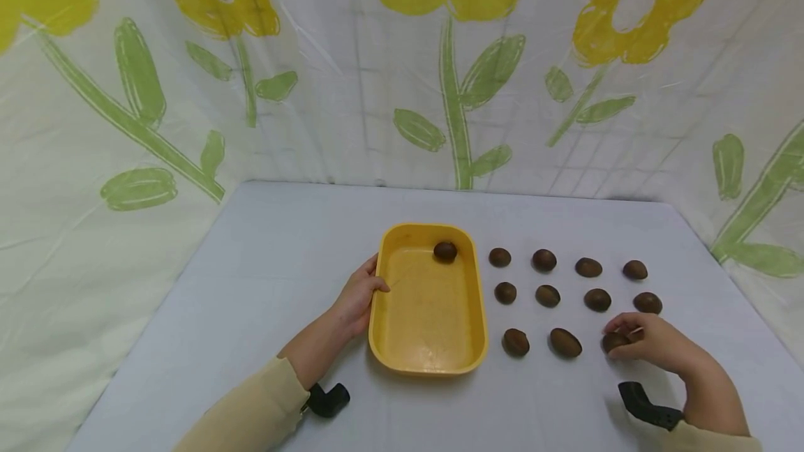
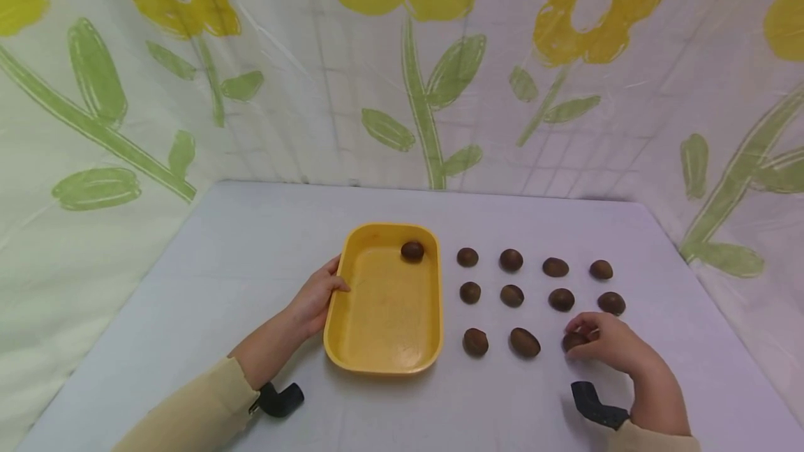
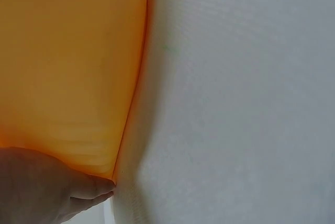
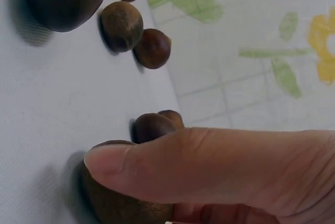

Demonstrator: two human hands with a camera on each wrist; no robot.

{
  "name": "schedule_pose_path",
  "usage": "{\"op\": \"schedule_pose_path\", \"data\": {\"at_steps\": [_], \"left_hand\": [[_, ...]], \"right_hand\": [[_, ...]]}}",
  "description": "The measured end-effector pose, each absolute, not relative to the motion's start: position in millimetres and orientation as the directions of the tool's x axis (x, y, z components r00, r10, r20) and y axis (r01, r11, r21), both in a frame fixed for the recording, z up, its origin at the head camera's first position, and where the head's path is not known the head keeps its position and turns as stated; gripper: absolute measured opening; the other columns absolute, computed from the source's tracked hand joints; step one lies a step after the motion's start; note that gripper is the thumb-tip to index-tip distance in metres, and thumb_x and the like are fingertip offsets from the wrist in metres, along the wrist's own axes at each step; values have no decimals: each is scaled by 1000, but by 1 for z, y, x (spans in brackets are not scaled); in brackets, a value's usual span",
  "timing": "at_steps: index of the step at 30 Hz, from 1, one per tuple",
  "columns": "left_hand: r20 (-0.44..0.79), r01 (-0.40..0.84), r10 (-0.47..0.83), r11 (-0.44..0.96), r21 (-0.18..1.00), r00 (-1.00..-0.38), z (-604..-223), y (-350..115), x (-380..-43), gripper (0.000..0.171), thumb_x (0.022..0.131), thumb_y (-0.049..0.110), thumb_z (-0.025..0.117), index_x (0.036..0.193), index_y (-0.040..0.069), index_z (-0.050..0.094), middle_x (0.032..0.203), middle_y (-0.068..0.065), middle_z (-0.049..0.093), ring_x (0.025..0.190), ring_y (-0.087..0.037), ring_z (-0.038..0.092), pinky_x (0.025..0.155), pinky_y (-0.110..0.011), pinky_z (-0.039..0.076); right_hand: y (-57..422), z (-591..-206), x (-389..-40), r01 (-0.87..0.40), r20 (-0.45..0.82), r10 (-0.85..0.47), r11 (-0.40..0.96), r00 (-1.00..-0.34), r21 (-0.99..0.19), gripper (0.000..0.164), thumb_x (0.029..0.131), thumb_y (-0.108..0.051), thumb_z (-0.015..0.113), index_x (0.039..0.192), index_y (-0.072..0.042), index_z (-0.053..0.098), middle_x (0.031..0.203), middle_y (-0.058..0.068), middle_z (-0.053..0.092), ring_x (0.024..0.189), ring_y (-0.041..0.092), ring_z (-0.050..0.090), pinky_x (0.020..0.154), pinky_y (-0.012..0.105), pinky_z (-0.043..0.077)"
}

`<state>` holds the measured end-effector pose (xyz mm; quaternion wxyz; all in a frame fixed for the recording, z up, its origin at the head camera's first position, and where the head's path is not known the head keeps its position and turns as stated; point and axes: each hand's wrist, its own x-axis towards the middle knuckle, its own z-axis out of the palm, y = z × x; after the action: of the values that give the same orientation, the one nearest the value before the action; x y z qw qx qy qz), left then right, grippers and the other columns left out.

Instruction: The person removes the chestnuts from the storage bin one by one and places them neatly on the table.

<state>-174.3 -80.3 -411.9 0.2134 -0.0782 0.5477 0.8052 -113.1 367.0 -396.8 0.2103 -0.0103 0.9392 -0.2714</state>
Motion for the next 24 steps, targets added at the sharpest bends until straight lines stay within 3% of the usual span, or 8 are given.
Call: {"op": "schedule_pose_path", "data": {"at_steps": [5, 11, 17, 24], "left_hand": [[-346, -423, 269, -326, 845, -899, -412, -81, -174, 76, 80, -10, 34, 150, 11, 13, 154, -7, 23, 138, -28, 30, 113, -43, 26], [-325, -415, 293, -340, 844, -899, -412, -80, -174, 76, 80, -11, 33, 150, 9, 12, 153, -9, 23, 138, -29, 30, 113, -44, 26], [-331, -414, 277, -344, 843, -902, -412, -78, -174, 76, 79, -12, 34, 150, 9, 13, 154, -8, 23, 138, -28, 29, 114, -43, 26], [-342, -415, 258, -327, 849, -904, -412, -79, -173, 76, 79, -12, 34, 150, 8, 14, 154, -9, 22, 138, -29, 29, 114, -43, 26]], "right_hand": [[368, -393, -113, 134, -395, -76, 869, -915, -477, 50, 78, -30, 71, 114, 3, 58, 103, 18, 60, 92, 30, 59, 72, 40, 50], [367, -382, -110, 161, -356, -9, 881, -934, -445, 67, 84, -46, 61, 125, 6, 50, 126, 34, 45, 110, 50, 47, 76, 53, 48], [353, -362, -122, 42, -189, -55, 879, -981, -476, 64, 86, -40, 61, 126, 9, 47, 128, 35, 45, 114, 54, 45, 84, 60, 45], [308, -336, -145, -54, -121, -136, 854, -983, -518, 66, 86, -42, 60, 132, 2, 44, 131, 30, 47, 117, 51, 45, 87, 59, 44]]}}
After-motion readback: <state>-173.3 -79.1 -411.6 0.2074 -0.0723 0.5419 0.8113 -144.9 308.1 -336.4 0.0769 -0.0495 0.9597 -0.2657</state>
